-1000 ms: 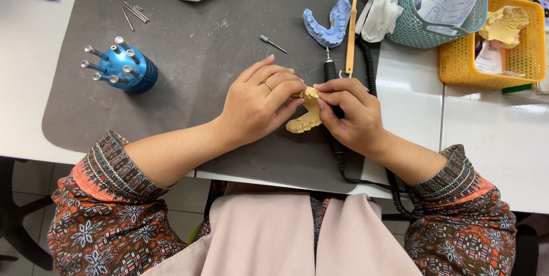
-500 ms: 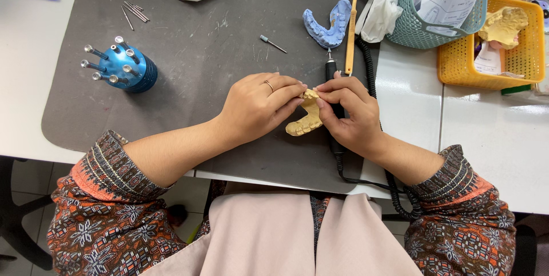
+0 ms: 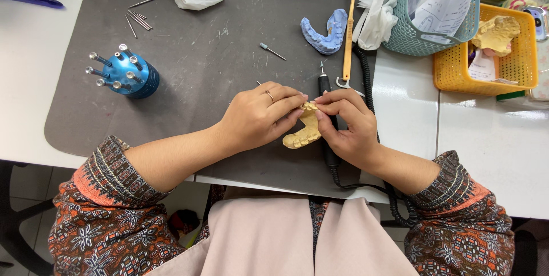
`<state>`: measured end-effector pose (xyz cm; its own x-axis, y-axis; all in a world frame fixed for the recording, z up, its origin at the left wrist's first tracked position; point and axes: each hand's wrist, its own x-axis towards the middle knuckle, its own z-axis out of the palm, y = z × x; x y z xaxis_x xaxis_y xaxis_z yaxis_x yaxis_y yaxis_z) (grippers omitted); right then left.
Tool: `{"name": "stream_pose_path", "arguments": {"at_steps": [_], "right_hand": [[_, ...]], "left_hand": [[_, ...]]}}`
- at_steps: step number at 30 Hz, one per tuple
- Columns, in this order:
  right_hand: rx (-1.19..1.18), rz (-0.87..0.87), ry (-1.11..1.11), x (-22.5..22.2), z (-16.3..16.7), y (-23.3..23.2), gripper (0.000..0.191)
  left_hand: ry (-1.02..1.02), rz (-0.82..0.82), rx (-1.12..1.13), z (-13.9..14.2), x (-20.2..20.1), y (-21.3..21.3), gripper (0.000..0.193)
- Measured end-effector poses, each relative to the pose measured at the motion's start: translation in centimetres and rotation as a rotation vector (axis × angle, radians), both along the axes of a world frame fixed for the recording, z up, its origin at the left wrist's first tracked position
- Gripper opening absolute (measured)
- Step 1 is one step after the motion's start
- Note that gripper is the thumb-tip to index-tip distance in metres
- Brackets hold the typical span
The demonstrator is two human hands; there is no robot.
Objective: The person adjusts a yellow dental prosthesis on a workbench, using a blue sanding strip to smooth its surface and a rotary tool to refine specific areas. The person handles the prosthesis with both hands, repositioning it frequently to access different sections.
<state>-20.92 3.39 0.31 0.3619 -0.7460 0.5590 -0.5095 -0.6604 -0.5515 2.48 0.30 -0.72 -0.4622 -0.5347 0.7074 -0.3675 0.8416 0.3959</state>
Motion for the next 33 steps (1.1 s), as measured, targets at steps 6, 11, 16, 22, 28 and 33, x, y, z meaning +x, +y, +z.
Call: {"name": "stream_pose_path", "arguments": {"at_steps": [6, 11, 16, 22, 28, 33], "right_hand": [[-0.052, 0.004, -0.009, 0.8, -0.7, 0.5, 0.007], [-0.081, 0.012, -0.009, 1.3, -1.1, -0.2, 0.007], [-0.1, 0.018, -0.008, 1.4, -1.5, 1.3, 0.007], [-0.121, 0.035, -0.018, 1.8, -2.2, 1.7, 0.008], [-0.172, 0.118, -0.074, 1.4, -2.7, 1.7, 0.01], [-0.304, 0.25, -0.036, 0.4, -3.1, 0.5, 0.014]], "left_hand": [[-0.001, -0.005, -0.013, -0.2, 1.2, 0.6, 0.024], [-0.022, -0.003, -0.035, -0.1, 1.8, 0.0, 0.026], [-0.054, 0.021, -0.057, -0.1, 2.0, 1.5, 0.028], [-0.07, 0.03, -0.036, -0.3, 2.6, 2.0, 0.03], [0.114, -0.115, 0.402, -0.3, 2.3, 2.4, 0.055], [0.154, -0.184, 0.561, -1.0, 1.7, 2.3, 0.052]]}}
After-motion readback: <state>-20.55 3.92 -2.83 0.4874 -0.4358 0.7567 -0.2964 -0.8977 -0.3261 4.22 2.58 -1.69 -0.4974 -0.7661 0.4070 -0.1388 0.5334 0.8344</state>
